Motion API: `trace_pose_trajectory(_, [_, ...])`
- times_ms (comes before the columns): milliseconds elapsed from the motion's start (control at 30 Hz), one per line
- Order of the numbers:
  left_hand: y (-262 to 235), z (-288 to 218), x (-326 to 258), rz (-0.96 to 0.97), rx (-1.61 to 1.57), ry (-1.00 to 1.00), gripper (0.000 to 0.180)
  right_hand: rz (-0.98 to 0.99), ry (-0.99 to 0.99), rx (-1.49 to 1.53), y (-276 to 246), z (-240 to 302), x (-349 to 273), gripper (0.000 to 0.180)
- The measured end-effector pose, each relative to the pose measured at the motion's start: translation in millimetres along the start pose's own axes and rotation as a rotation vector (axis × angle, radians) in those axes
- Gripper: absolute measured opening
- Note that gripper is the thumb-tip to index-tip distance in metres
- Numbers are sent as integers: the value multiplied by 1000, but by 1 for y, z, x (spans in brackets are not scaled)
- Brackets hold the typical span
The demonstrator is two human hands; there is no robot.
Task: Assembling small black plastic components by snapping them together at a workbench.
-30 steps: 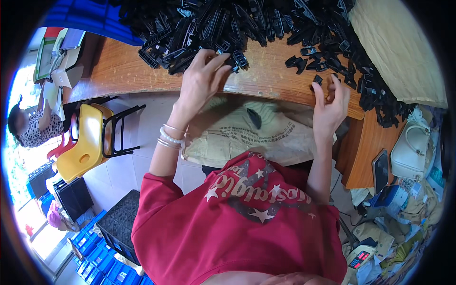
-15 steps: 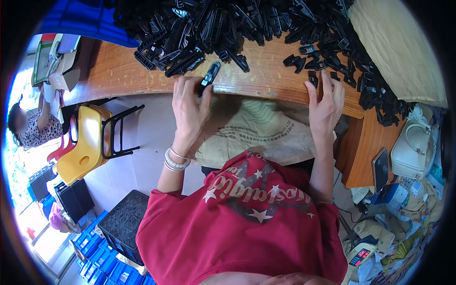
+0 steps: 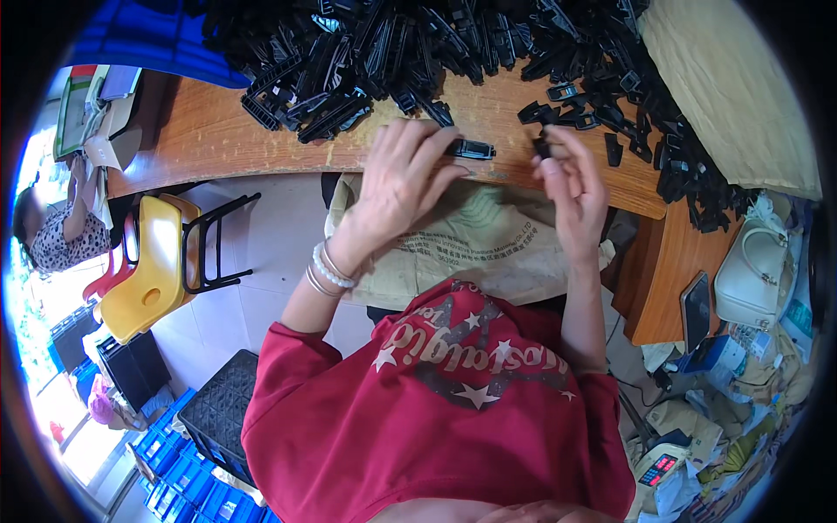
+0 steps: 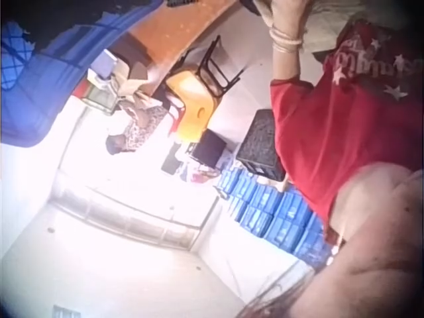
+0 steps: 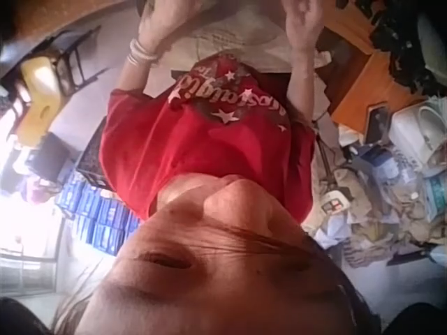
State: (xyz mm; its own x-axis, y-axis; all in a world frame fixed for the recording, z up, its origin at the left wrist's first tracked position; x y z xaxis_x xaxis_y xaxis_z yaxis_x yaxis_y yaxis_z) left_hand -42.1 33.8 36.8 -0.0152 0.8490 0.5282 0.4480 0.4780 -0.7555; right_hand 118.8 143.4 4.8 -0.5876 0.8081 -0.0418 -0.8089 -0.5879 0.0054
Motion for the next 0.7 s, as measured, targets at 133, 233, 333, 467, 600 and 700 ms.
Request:
trace_pose_trajectory(133, [1,-16,10,-38,-429,-27,23,268,86,51,41,4,-13,33])
trace_pose_trajectory(233, [1,-19,5,62,-396,-21,17,242,-15,-112,39,5,-17,36])
trace_pose_trajectory(333, [18,-9,-8,255,-717,-354,18,204,-296,-436,44,25,-25,40])
trace_pose_trajectory(467, [18,4,-18,166,-805,-485,21,194,-425,-531,45,33,-15,38])
trace_pose_trajectory(600, [-2,39,-16,-98,-299,-442,26,158,-209,-507,34,6,19,28])
trace_pose_trajectory(700, [5,38,-13,-60,-176,-262,22,198,-207,-574,35,4,21,26])
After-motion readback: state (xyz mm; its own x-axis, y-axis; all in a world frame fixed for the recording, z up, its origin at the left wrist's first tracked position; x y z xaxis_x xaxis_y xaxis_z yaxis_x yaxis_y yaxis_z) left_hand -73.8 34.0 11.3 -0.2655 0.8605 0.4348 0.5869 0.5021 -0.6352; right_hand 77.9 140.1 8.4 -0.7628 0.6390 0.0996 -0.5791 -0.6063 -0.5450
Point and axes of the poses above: each hand's wrist, its own x-axis towards the middle knuckle, its own y-axis out of the palm, z = x × y, the point moved 8 cm from there along x, towards the middle knuckle, and after that the axes turned 7 degrees about y, right-handed, at the moved point
